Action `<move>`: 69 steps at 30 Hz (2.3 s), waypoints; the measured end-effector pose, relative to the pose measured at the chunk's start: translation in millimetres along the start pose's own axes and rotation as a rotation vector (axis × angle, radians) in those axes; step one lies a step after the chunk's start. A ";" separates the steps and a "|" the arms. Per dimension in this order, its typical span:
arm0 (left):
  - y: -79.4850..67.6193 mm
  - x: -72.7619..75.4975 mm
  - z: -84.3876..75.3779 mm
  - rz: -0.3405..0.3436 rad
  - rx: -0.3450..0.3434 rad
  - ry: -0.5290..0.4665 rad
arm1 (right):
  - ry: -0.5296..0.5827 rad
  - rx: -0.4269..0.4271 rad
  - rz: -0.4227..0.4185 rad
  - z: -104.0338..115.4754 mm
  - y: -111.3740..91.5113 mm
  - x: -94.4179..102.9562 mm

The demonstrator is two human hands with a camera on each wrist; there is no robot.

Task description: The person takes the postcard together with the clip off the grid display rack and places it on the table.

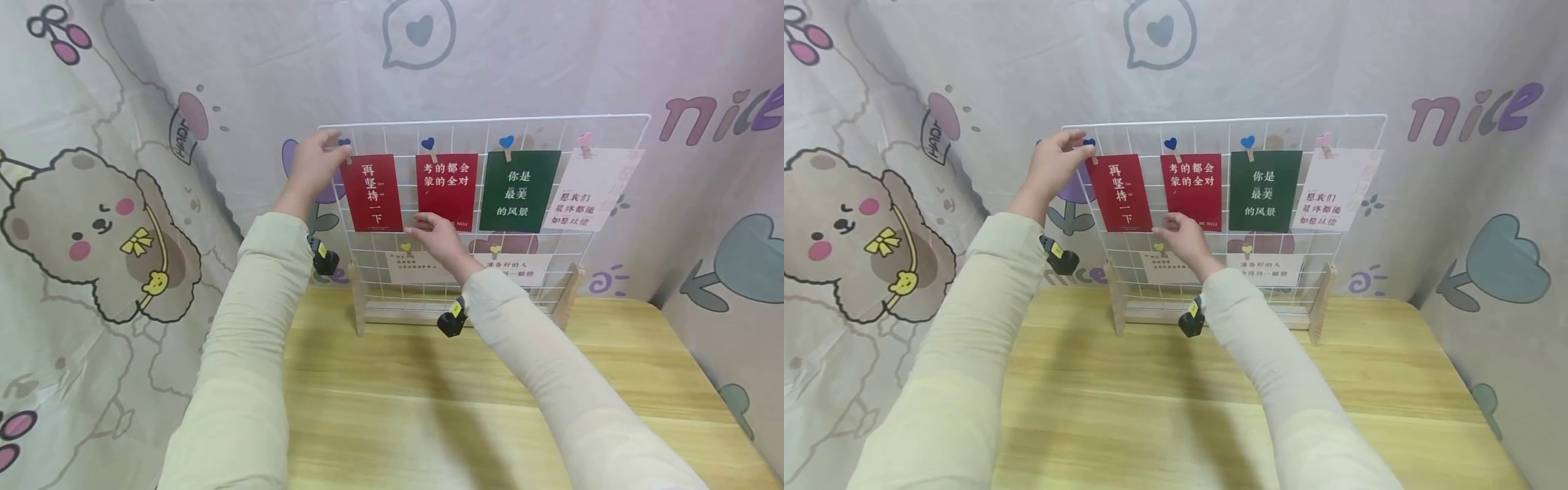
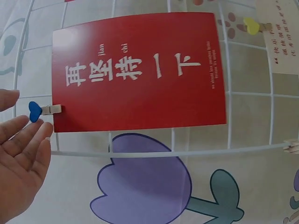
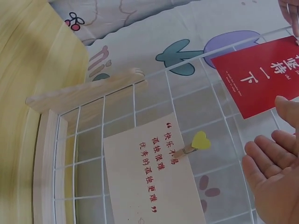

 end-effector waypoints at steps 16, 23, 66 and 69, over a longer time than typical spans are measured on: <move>9.2 0.9 0.7 0.033 0.021 0.110 | -0.004 0.034 0.027 6.5 8.9 -12.9; 29.6 -4.3 14.3 0.018 0.022 0.077 | -0.011 0.041 0.009 9.7 14.9 -11.4; 18.9 -3.6 11.3 -0.083 0.079 -0.110 | -0.078 0.007 -0.115 9.3 21.8 -13.8; 20.8 -5.1 14.2 -0.101 0.086 -0.111 | -0.097 0.014 -0.123 7.3 20.7 -12.4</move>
Point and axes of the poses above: each hand's wrist, its own y-axis towards the middle knuckle, its own x-axis out of the back of the hand, z = x × y, the point moved 5 cm from there along y, towards the middle knuckle
